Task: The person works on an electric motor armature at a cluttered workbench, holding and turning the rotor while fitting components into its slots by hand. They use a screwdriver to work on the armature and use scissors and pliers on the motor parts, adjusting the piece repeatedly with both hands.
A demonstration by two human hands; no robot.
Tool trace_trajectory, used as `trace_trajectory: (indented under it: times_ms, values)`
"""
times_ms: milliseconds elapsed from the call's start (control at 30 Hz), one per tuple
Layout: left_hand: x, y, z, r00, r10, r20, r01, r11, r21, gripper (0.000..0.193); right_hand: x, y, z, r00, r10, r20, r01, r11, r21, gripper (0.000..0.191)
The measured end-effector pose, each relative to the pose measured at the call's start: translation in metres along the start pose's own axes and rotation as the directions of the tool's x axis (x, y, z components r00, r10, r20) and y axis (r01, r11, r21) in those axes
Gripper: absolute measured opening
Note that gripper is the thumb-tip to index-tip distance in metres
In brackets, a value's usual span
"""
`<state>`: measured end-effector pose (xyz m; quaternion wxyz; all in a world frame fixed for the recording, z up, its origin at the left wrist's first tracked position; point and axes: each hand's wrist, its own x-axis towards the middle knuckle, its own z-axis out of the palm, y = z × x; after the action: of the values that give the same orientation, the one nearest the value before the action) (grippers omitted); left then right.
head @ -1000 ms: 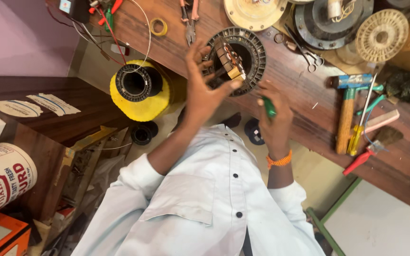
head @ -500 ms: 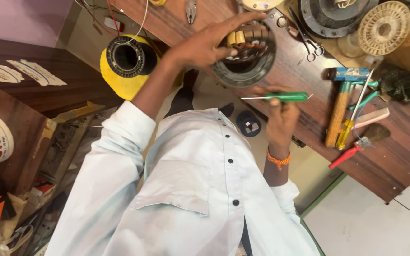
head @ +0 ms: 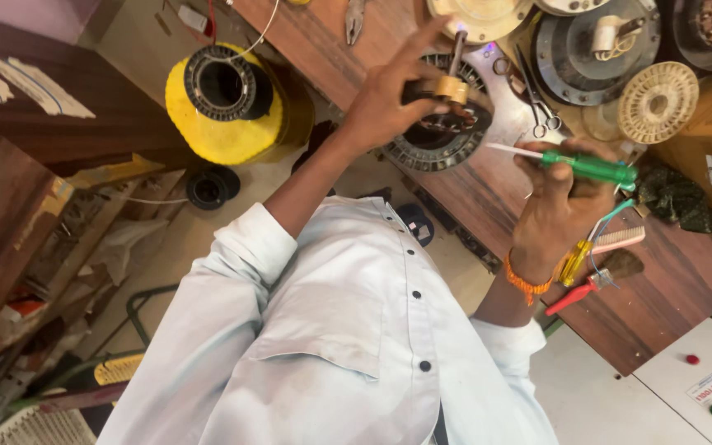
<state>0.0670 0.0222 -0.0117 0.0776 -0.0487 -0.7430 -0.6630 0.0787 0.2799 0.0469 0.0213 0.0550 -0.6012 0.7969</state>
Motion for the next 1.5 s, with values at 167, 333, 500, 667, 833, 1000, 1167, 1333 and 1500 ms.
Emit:
trace_trajectory:
  times_ms: [167,333,500,667,833,1000,1167,1333,1500]
  values:
    - [0.003,0.002,-0.011,0.986,0.147,0.083,-0.158,0.976,0.147,0.075,0.031,0.007,0.014,0.980,-0.045,0.192,0.090,0.968,-0.232,0.031]
    - [-0.007,-0.007,-0.024,0.994,0.109,0.032,-0.112,0.988,0.102,0.070,0.047,0.016,0.021,0.931,-0.037,0.364,0.154,0.942,-0.297,0.027]
    - [-0.012,-0.020,-0.014,0.998,0.062,0.014,-0.062,0.998,-0.033,0.061,0.048,0.013,0.032,0.903,-0.053,0.426,0.231,0.897,-0.377,0.028]
    - [-0.011,-0.027,-0.007,0.997,0.078,0.005,-0.078,0.997,0.008,0.060,0.047,0.001,0.038,0.899,0.019,0.437,0.186,0.888,-0.421,0.028]
    - [-0.010,-0.032,0.000,0.998,0.058,-0.022,-0.056,0.993,0.106,0.057,0.049,-0.002,0.048,0.900,0.048,0.434,0.152,0.898,-0.414,0.026]
    - [-0.008,-0.034,0.002,1.000,0.016,-0.003,-0.016,0.998,0.056,0.055,0.061,-0.011,0.063,0.815,-0.015,0.579,0.380,0.768,-0.516,0.019]
    - [-0.007,-0.031,0.004,0.998,0.050,-0.027,-0.047,0.995,0.093,0.056,0.066,-0.023,0.068,0.887,0.114,0.447,0.295,0.606,-0.739,0.027]
    - [-0.006,-0.035,0.001,0.999,-0.036,-0.003,0.036,0.998,-0.054,0.048,0.070,-0.014,0.059,0.897,0.005,0.443,0.290,0.750,-0.595,0.028]
    - [-0.006,-0.041,0.000,0.999,0.037,-0.004,-0.038,0.999,-0.025,0.048,0.068,0.006,0.043,0.905,-0.128,0.405,0.359,0.738,-0.571,0.024]
